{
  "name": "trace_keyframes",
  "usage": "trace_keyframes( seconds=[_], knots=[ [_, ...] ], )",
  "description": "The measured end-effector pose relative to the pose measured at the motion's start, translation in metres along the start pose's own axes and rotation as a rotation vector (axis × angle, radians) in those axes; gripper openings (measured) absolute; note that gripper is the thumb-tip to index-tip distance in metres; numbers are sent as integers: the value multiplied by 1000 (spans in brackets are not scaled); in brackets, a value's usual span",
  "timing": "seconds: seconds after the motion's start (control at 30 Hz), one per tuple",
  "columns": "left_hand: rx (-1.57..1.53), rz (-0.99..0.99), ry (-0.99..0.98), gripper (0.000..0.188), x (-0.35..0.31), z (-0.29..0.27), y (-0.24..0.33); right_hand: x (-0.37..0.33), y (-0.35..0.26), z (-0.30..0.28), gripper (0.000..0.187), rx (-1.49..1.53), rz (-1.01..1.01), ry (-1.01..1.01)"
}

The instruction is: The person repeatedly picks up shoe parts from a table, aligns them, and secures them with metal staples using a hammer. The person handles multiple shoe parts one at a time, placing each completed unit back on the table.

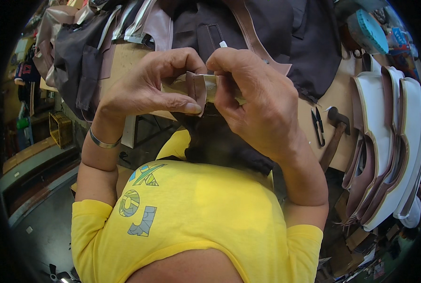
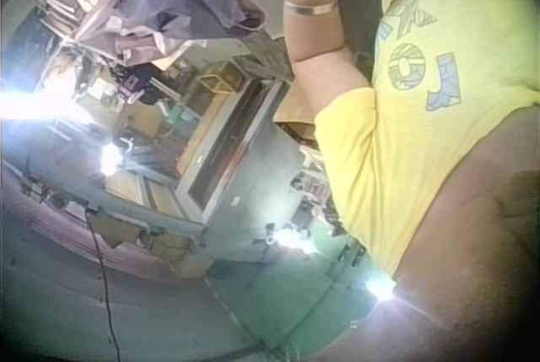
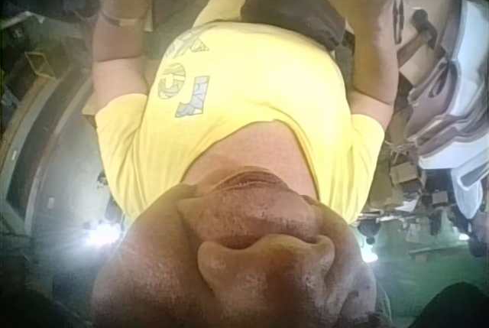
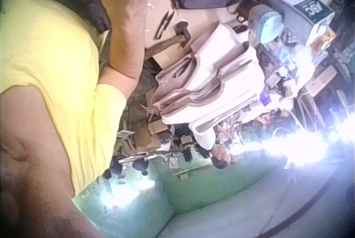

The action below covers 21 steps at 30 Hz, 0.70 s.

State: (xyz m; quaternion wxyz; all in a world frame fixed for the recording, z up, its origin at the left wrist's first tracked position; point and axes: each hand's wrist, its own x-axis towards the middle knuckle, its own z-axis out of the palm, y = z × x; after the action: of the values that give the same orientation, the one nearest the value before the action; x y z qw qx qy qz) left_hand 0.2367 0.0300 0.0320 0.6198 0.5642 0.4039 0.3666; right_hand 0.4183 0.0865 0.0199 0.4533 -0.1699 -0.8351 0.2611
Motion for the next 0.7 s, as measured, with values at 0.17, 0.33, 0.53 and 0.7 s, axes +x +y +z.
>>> trace_keyframes(
  seconds=[0.17,0.33,0.53,0.7],
  knots=[
    [247,-30,81,33,0,4,3,-3,-1,-1,27,4,14,-74],
    [294,-87,91,30,2,9,9,-4,-1,2,27,53,80,-10],
    [15,-143,191,20,0,13,10,-4,0,-2,29,14,50,-67],
    [43,-85,228,17,-2,11,8,-9,2,-5,33,-44,6,-104]
  ],
)
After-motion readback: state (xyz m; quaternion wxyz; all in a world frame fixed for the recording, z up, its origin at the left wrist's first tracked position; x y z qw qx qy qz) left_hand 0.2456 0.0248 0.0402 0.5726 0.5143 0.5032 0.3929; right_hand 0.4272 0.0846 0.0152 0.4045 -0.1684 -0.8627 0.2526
